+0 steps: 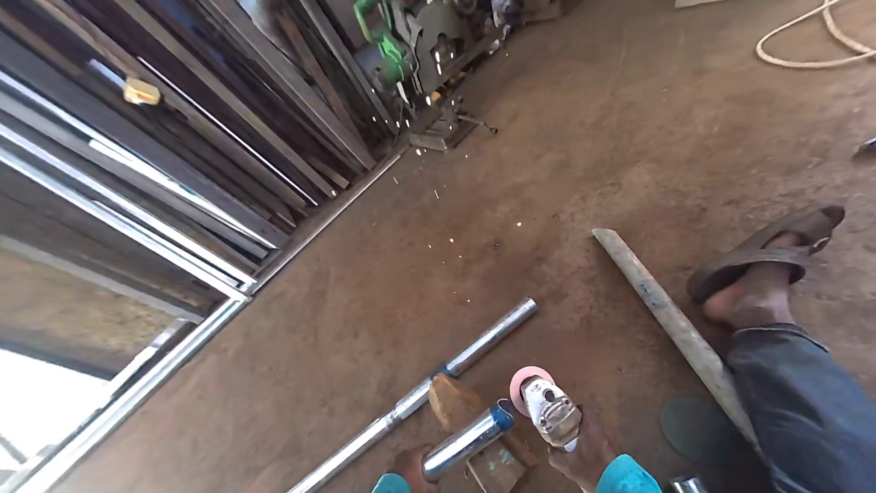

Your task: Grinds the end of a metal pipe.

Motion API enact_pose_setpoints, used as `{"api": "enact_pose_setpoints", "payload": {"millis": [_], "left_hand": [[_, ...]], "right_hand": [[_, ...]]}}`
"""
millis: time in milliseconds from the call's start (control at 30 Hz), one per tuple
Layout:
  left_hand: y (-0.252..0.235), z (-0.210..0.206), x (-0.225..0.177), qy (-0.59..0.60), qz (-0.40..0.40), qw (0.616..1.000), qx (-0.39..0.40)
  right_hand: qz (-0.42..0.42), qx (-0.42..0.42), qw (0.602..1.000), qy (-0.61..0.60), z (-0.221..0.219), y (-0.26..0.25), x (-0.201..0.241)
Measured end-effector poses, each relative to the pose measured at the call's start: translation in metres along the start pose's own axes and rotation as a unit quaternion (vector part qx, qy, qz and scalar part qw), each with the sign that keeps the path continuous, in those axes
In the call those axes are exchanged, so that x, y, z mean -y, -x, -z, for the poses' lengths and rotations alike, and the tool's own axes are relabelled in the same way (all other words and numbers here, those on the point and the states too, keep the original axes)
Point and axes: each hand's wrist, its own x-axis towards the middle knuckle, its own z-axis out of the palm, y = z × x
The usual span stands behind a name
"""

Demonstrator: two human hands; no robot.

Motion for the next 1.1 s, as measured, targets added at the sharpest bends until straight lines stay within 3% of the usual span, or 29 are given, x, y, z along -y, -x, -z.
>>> {"api": "enact_pose_setpoints", "payload": {"millis": [300, 533, 700, 767, 833, 900, 933, 1100], "left_hand": [[0.005, -0.001, -0.002, 0.006, 0.002, 1.0, -0.012], [0.006, -0.001, -0.004, 0.009, 0.003, 1.0, -0.015], [0.023, -0.01, -0.016, 0.008, 0.059, 0.997, -0.057], [0.034, -0.024, -0.023, 0.019, 0.086, 0.989, -0.116], [0.041, -0.055, -0.023, 0.016, 0.065, 0.961, -0.267], [0.033, -0.089, -0.017, -0.003, -0.005, 0.886, -0.464], [0.029, -0.098, -0.015, -0.012, -0.022, 0.856, -0.517], [0.02, -0.105, -0.011, -0.03, -0.026, 0.834, -0.55]], "right_hand": [[0.05, -0.007, 0.998, -0.032, -0.006, 0.002, 0.005], [0.018, -0.019, 0.999, -0.041, -0.006, 0.001, -0.001], [0.054, -0.018, 0.992, -0.109, 0.009, -0.003, -0.011], [0.068, 0.006, 0.988, -0.142, 0.019, -0.009, -0.02], [0.085, 0.048, 0.985, -0.145, 0.031, -0.014, -0.031], [0.106, 0.091, 0.983, -0.119, 0.044, -0.017, -0.042], [0.11, 0.106, 0.982, -0.113, 0.048, -0.018, -0.048], [0.067, 0.105, 0.965, -0.229, 0.051, -0.001, -0.052]]}}
